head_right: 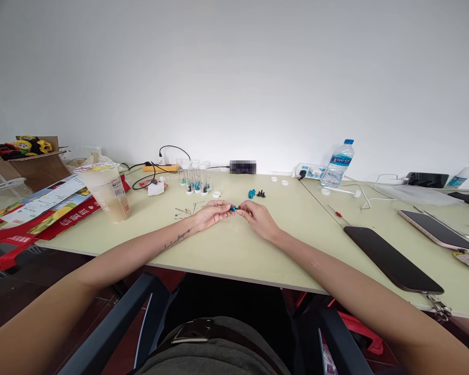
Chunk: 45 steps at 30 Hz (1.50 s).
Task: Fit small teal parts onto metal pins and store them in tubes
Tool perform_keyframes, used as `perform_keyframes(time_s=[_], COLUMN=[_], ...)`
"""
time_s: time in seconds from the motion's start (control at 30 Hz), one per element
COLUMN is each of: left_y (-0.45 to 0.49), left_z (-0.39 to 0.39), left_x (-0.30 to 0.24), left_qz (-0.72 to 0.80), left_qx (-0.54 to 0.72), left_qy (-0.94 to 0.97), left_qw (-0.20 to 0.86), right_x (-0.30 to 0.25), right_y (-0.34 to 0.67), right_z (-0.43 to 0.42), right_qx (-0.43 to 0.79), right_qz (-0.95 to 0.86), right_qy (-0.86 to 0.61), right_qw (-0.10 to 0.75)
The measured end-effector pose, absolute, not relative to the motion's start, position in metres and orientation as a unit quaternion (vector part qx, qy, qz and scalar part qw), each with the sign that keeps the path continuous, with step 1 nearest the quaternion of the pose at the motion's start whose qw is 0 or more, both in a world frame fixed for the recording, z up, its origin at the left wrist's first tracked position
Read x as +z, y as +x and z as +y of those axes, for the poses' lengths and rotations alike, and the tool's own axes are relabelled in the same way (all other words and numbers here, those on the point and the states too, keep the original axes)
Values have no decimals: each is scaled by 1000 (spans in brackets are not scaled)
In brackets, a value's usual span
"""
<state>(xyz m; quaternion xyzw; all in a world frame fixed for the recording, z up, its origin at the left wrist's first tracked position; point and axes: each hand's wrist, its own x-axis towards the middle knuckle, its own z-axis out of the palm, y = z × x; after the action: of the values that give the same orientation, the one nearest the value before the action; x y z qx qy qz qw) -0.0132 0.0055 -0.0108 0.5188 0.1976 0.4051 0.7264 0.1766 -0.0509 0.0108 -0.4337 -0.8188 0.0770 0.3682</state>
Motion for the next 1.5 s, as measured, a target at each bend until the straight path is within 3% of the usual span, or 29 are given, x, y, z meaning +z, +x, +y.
perform_keyframes(time_s=[1.5], left_y=[-13], left_z=[6], left_x=[-12], left_qz=[182], left_qx=[403], left_qy=[523], left_qw=[729], right_x=[12], right_y=[176], right_z=[-52], right_qx=[70], right_qz=[-826], right_qy=[-431], right_qw=[357])
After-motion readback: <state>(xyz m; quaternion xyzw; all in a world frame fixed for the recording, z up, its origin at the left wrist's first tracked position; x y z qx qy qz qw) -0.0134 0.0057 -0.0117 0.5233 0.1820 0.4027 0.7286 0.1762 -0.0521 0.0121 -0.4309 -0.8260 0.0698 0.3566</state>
